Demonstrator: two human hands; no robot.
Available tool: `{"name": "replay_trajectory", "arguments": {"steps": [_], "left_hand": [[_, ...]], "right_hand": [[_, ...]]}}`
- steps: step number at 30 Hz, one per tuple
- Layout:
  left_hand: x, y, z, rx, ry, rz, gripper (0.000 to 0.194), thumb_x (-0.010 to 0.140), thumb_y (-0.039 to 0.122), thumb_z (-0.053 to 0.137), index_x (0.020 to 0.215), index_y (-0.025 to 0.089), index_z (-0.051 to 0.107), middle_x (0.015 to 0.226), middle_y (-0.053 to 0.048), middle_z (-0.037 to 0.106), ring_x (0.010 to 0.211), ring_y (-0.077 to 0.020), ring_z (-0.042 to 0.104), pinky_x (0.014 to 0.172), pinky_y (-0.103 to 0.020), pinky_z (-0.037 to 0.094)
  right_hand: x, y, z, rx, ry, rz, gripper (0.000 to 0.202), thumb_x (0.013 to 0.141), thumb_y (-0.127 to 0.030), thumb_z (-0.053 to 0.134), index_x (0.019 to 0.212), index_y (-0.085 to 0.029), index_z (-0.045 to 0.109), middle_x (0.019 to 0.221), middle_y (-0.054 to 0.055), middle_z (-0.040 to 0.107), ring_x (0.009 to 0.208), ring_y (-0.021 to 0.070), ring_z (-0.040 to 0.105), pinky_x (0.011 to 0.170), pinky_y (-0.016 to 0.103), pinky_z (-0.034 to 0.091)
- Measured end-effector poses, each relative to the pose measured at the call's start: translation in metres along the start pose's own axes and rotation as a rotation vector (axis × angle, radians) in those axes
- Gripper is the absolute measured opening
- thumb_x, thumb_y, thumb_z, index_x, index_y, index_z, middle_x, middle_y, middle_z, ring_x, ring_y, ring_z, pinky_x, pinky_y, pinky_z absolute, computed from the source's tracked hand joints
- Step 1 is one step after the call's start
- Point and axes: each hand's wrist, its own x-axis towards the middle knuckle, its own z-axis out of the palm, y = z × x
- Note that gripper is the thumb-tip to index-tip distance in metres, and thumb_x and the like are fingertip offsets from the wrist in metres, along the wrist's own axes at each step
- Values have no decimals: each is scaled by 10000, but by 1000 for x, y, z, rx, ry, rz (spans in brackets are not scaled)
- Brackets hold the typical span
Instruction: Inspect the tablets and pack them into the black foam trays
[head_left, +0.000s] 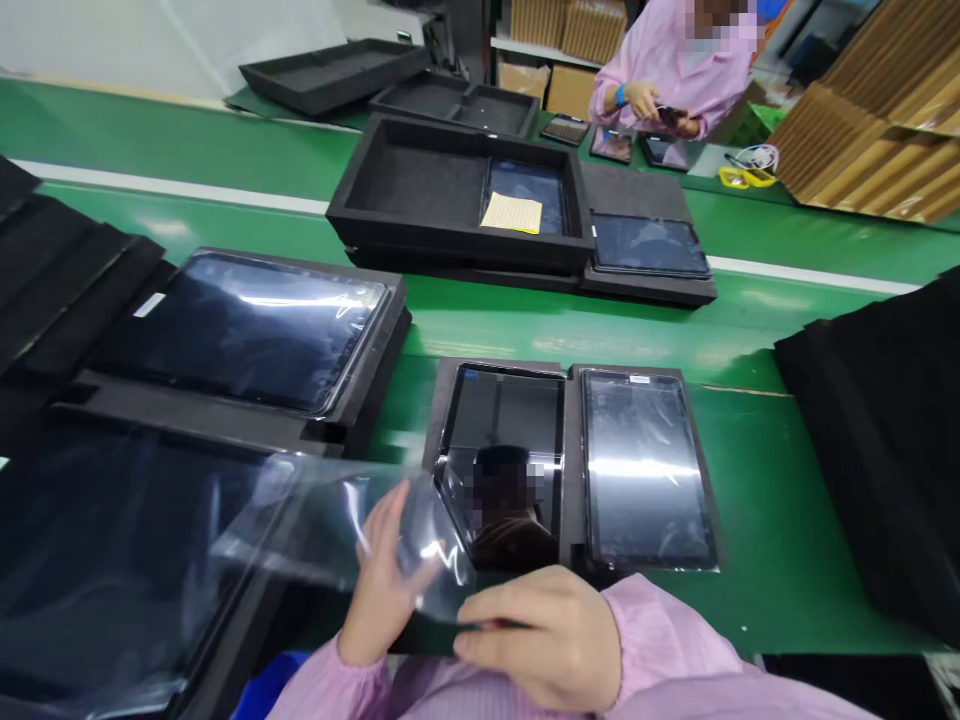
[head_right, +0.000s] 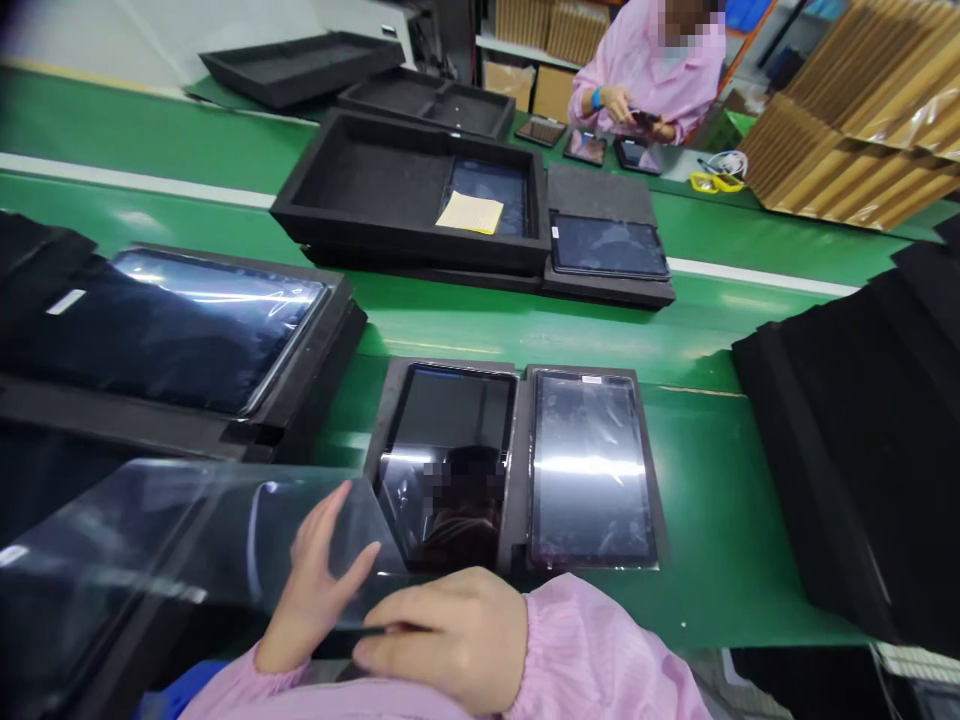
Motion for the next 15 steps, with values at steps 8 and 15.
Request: {"name": "replay_trajectory", "arguments": {"steps": [8, 15], "left_hand": [[12, 39, -6, 331, 88, 353, 586, 920, 143, 453, 1490, 277, 436, 1367, -154, 617, 1238, -311, 585, 993, -464, 450], [33, 92, 10, 305, -76, 636, 500, 907, 66, 361, 1223, 256, 699, 1297, -81, 707, 1199, -243, 621, 1022, -401, 439]], "right_hand": [[-46, 14, -9, -724, 64, 481, 444, 877, -63, 541, 1271, -238, 647, 1524, 201, 451, 1476, 440, 330, 1001, 738, 469], [-80, 12, -39, -532, -64, 410, 321, 771, -27, 542, 875, -235, 763, 1539, 122, 470, 1487, 407, 325, 1079, 700, 405]]}}
